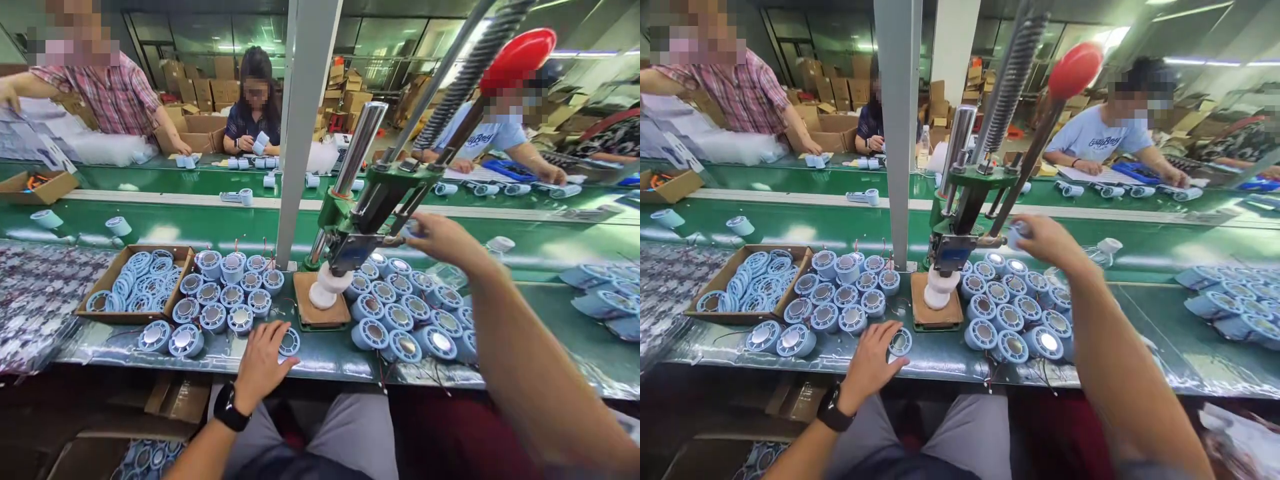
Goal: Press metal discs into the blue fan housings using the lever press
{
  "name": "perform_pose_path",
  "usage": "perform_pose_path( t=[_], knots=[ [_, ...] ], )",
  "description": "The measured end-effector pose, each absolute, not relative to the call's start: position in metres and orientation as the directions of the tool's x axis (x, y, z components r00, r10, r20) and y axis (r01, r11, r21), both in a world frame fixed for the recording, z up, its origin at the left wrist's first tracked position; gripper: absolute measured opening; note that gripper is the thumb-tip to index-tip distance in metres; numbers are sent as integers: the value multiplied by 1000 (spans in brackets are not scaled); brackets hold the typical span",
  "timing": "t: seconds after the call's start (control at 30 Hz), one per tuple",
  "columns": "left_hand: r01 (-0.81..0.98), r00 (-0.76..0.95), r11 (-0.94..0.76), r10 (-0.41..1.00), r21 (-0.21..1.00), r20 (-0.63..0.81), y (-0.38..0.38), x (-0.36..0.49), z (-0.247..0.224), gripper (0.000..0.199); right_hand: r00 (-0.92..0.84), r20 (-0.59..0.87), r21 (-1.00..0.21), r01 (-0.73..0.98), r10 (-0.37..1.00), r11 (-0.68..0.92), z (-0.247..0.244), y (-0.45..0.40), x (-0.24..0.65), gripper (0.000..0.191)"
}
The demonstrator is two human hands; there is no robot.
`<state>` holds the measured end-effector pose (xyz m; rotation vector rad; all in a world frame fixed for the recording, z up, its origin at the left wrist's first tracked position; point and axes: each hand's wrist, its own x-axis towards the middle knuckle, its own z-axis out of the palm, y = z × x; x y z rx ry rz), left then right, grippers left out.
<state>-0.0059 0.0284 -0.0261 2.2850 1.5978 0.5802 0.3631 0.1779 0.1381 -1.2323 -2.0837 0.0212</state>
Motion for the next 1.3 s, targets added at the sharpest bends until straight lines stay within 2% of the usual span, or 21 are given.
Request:
perform_pose_path(
  t=[0.13,0.2,0.27,0.33,0.47,0.57,0.67,0.8,0.93,1.1,1.2,1.3],
  knots=[
    [829,286,-332,943,451,169,26,-5,-28,68,-360,447,-303,800,819,517,128,71,380,24],
    [830,268,-328,944,450,194,27,-3,-30,63,-417,325,-396,755,849,523,101,20,352,20],
    [816,256,-333,941,472,222,28,-4,-33,56,-490,182,-533,679,852,505,67,-9,306,28],
    [781,235,-341,937,523,260,29,-6,-36,50,-541,118,-644,597,833,479,36,-12,259,37],
    [663,149,-325,940,674,306,25,-20,-38,44,-491,246,-754,444,835,484,-3,13,205,36],
    [603,84,-262,960,753,267,13,-30,-33,46,-317,375,-808,349,871,475,-19,19,189,54],
    [581,71,-243,966,777,250,2,-26,-21,53,-120,389,-842,357,913,405,-36,14,174,68],
    [600,146,-300,953,742,267,5,-3,0,74,-8,368,-863,368,930,345,-58,12,157,62],
    [652,217,-332,943,681,251,15,16,8,83,24,417,-846,376,909,378,-67,15,155,67],
    [626,186,-312,950,715,251,14,19,2,80,18,431,-842,366,902,395,-66,14,157,77],
    [589,161,-294,955,753,248,11,18,-4,75,-25,429,-831,383,903,405,-65,12,155,72],
    [574,154,-295,955,764,253,11,20,-13,68,-149,393,-773,481,908,413,-59,14,164,66]
  ],
)
